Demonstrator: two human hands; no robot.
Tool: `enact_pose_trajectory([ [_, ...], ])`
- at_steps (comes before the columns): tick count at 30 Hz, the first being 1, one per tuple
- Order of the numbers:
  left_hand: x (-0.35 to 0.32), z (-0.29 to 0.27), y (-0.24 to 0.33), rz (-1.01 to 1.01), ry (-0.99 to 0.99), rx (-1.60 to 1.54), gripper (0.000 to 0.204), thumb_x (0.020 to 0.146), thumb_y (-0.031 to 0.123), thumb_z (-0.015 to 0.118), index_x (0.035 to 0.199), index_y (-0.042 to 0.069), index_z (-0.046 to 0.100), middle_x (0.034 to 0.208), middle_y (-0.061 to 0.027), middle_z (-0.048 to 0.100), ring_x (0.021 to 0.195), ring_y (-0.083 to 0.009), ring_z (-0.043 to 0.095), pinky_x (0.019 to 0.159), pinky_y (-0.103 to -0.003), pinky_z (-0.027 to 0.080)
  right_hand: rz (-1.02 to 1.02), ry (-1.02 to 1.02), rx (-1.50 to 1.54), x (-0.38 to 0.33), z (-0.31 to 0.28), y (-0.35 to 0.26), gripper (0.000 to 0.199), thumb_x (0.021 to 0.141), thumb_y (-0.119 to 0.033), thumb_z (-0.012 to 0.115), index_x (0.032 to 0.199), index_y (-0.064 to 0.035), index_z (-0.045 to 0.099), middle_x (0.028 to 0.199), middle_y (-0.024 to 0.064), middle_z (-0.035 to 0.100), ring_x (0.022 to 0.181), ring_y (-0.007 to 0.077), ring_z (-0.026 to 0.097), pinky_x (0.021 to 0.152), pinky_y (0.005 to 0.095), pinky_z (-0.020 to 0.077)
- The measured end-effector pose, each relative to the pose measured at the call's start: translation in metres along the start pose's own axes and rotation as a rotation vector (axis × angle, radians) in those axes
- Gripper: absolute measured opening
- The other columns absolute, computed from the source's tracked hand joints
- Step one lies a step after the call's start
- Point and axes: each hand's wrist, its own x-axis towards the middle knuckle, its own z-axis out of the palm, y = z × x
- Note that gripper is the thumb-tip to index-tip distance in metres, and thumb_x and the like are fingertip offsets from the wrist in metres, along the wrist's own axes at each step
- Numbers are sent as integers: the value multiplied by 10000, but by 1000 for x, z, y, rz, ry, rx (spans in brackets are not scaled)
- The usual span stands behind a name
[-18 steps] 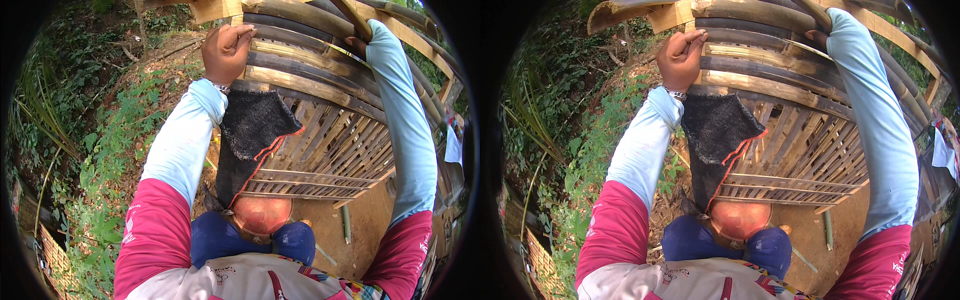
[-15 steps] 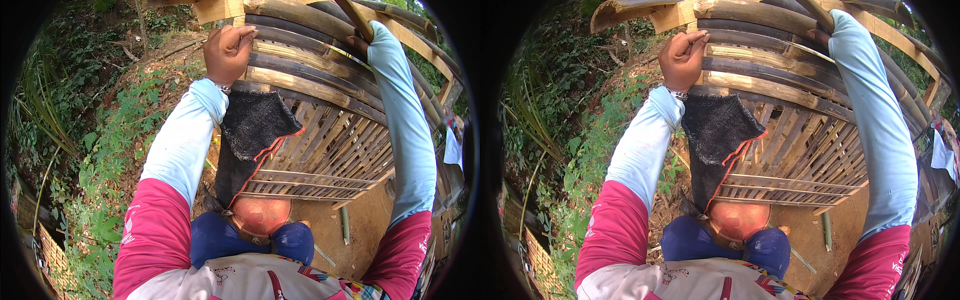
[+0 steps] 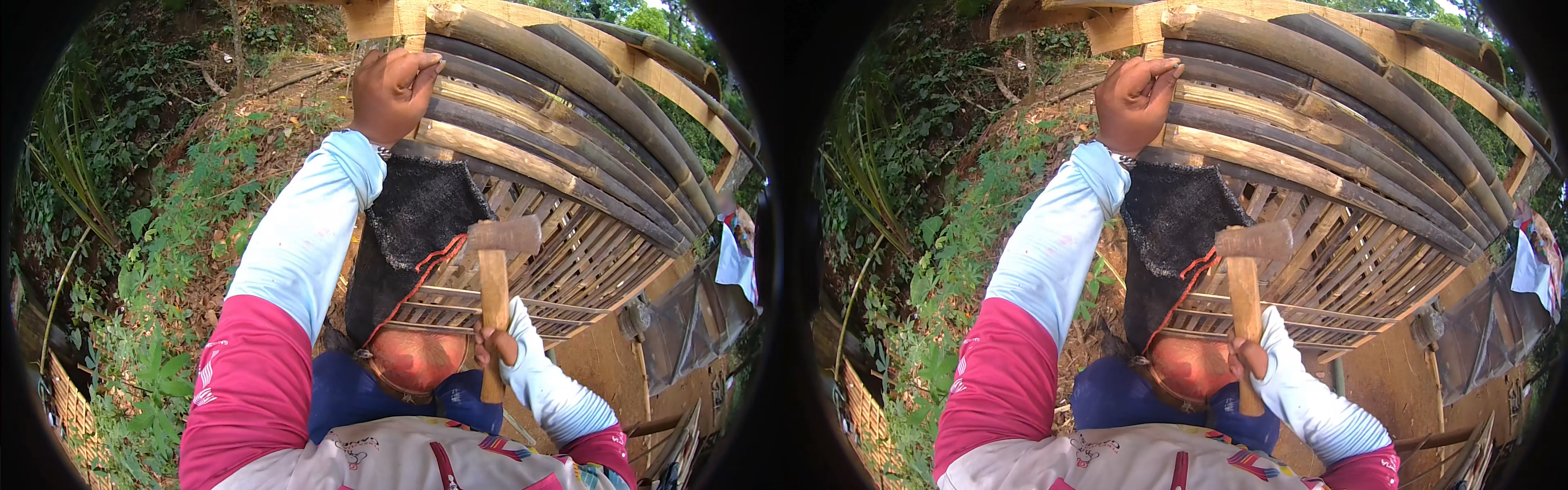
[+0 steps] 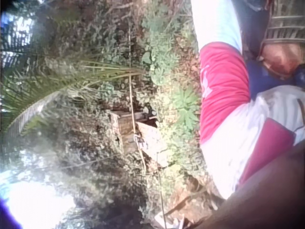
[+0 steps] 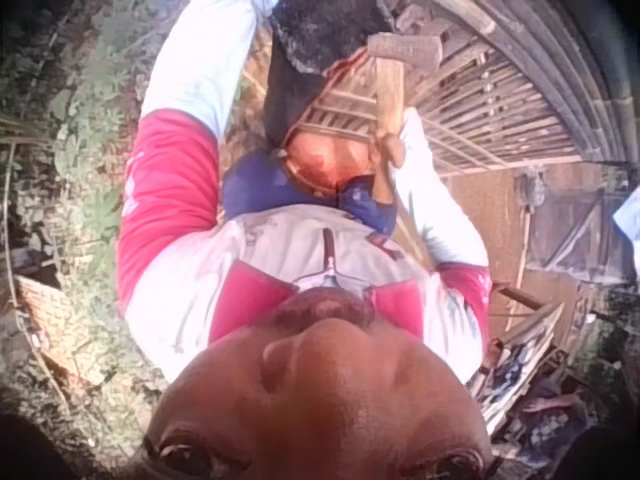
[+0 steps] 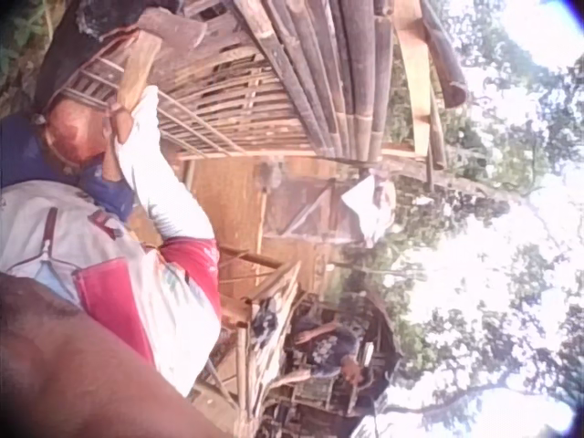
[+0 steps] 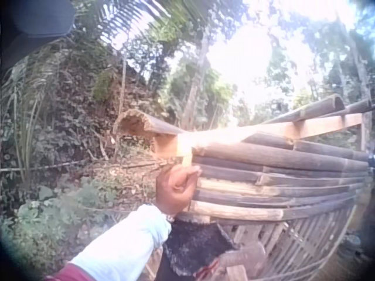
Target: The person uses a hammer to drive nails into a bamboo structure, securing wooden slats to the frame. They repeatedly position the slats and strike them with the hammer to fasten them in place.
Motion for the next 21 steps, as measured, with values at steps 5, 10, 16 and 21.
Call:
enact_pose_trajectory([
  [5,1,-5,-1,26,-11,67,84,831,68,756,909,63,723,714,-52,647,612,-176,558,550,-297,440,-40,-48,339,-28,10,47,452,802,61,518,1197,-74,344,834,129,550,592,203,569,545,350,503],
  [10,2,-4,-6,54,7,74,84,833,71,750,910,72,716,742,-59,664,653,-219,598,582,-326,466,-63,-152,238,-64,13,77,206,921,-57,582,1072,-4,452,797,106,571,665,201,610,607,357,534],
  [16,-2,-2,-7,70,0,92,92,833,76,752,918,78,716,748,-56,670,651,-227,604,604,-334,474,-73,-202,196,-74,21,77,274,949,-130,591,1131,-19,419,778,101,554,638,190,585,599,339,524],
  [21,1,-4,-5,51,-2,67,96,829,73,757,919,73,721,735,-56,663,630,-211,584,591,-323,462,-245,-18,17,-47,30,67,474,958,-193,595,1308,-80,295,808,113,534,575,155,523,520,272,467],
])
